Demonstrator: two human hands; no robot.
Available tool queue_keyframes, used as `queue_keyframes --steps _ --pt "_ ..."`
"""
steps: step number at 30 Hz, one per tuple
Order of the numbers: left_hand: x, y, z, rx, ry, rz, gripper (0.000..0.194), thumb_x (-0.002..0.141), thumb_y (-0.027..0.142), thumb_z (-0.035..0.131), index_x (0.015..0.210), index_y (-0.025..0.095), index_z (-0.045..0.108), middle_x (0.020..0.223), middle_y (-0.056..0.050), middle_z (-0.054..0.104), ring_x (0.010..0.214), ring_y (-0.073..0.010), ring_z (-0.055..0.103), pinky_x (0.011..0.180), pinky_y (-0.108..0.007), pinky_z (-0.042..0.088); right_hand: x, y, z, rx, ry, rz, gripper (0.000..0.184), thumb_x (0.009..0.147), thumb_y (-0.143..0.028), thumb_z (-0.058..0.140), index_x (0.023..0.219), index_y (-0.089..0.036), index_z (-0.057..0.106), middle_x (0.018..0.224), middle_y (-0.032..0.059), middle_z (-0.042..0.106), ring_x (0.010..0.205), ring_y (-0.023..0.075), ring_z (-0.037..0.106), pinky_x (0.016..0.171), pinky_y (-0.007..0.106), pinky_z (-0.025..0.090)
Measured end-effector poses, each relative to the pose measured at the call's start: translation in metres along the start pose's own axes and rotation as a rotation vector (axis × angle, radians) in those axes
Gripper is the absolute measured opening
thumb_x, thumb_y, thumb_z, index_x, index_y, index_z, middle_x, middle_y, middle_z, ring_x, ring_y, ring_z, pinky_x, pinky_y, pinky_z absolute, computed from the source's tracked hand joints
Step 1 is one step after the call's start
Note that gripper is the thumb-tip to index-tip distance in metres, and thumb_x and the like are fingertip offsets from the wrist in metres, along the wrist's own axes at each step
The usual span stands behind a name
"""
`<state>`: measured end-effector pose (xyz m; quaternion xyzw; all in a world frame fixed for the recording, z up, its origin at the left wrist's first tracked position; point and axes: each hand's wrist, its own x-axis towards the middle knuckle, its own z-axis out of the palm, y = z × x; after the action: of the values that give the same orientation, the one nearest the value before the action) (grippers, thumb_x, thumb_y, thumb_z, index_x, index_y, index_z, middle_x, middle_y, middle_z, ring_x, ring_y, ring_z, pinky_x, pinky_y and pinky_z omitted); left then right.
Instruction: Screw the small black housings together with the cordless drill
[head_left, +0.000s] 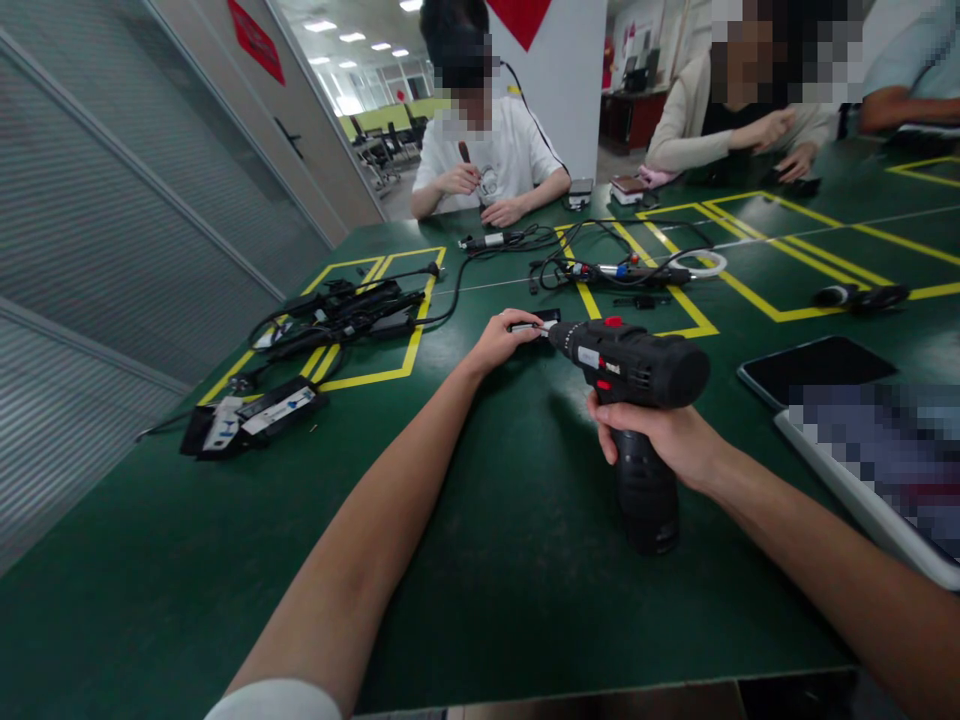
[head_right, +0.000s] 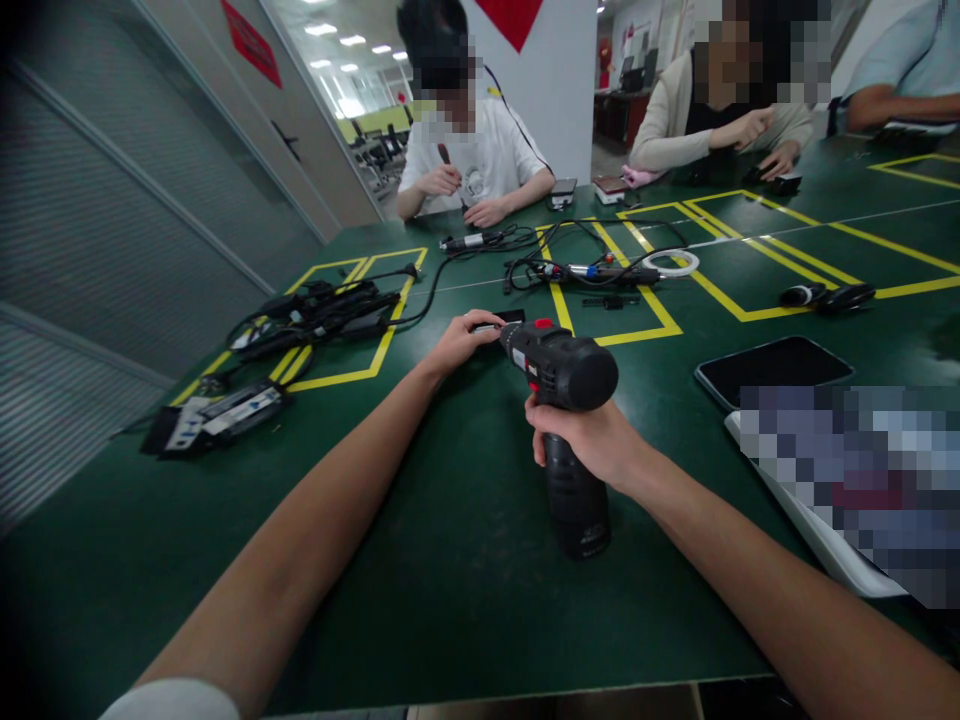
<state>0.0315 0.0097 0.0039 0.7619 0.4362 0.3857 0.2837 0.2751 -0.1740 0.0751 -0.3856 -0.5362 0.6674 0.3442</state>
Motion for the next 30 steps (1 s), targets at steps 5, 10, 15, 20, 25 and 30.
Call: queue_keyframes --steps 5,10,15,20,25,30 --pt "-0.0004 0.0011 -0.0011 -0.003 -0.013 -0.021 0.027 0.075 0.034 0.066 0.097 0.021 0.073 0.109 -0.005 0.07 0.109 -0.0229 0.059 0.104 -0.04 0.041 -0.001 -0.0011 0.0013 -0.005 0.006 0.0 0.015 0.082 -0.032 0.063 0.084 -0.019 0.06 0.055 0.0002 0.062 0.054 0.0158 0.056 0.06 0.031 0.042" --pt "-0.0013 0.0005 -0.0018 0.009 -0.018 -0.007 0.03 0.075 0.037 0.066 0.1 0.021 0.073 0.11 -0.005 0.068 0.109 -0.0223 0.059 0.102 -0.038 0.043 0.0002 0.0014 -0.0005 -0.01 0.003 0.005 0.013 0.082 -0.032 0.062 0.083 -0.019 0.06 0.056 0.0009 0.063 0.053 0.0162 0.056 0.06 0.031 0.043" --pt "0.0 -0.0006 -0.0009 0.018 -0.027 0.013 0.031 0.074 0.039 0.069 0.099 0.02 0.073 0.108 -0.006 0.069 0.107 -0.0219 0.059 0.101 -0.038 0.043 0.0003 0.0016 -0.0003 -0.026 0.027 0.02 0.015 0.082 -0.034 0.063 0.084 -0.019 0.061 0.056 0.0012 0.063 0.054 0.0163 0.056 0.059 0.031 0.042" --pt "0.0007 -0.001 -0.0002 0.019 -0.028 0.005 0.031 0.075 0.038 0.068 0.1 0.02 0.072 0.109 -0.006 0.069 0.107 -0.0214 0.059 0.1 -0.037 0.043 -0.0009 -0.0001 0.0009 -0.03 0.026 0.014 0.016 0.082 -0.033 0.064 0.086 -0.018 0.061 0.057 0.0001 0.062 0.053 0.0159 0.056 0.059 0.032 0.042" --pt "0.0001 -0.0019 -0.0015 0.041 -0.036 0.014 0.033 0.073 0.037 0.07 0.101 0.02 0.072 0.109 -0.006 0.068 0.107 -0.0217 0.059 0.1 -0.037 0.043 -0.0009 0.0004 0.0008 -0.023 0.017 0.014 0.015 0.082 -0.033 0.063 0.086 -0.018 0.061 0.057 0.0003 0.062 0.053 0.0162 0.056 0.06 0.032 0.042" --pt "-0.0006 -0.003 -0.0026 0.036 -0.056 -0.013 0.035 0.07 0.031 0.07 0.104 0.021 0.071 0.111 -0.005 0.067 0.109 -0.0224 0.058 0.1 -0.037 0.043 0.0 0.0012 0.0004 -0.01 0.023 0.002 0.014 0.081 -0.032 0.064 0.085 -0.019 0.061 0.059 -0.0001 0.062 0.052 0.0154 0.055 0.059 0.032 0.042"
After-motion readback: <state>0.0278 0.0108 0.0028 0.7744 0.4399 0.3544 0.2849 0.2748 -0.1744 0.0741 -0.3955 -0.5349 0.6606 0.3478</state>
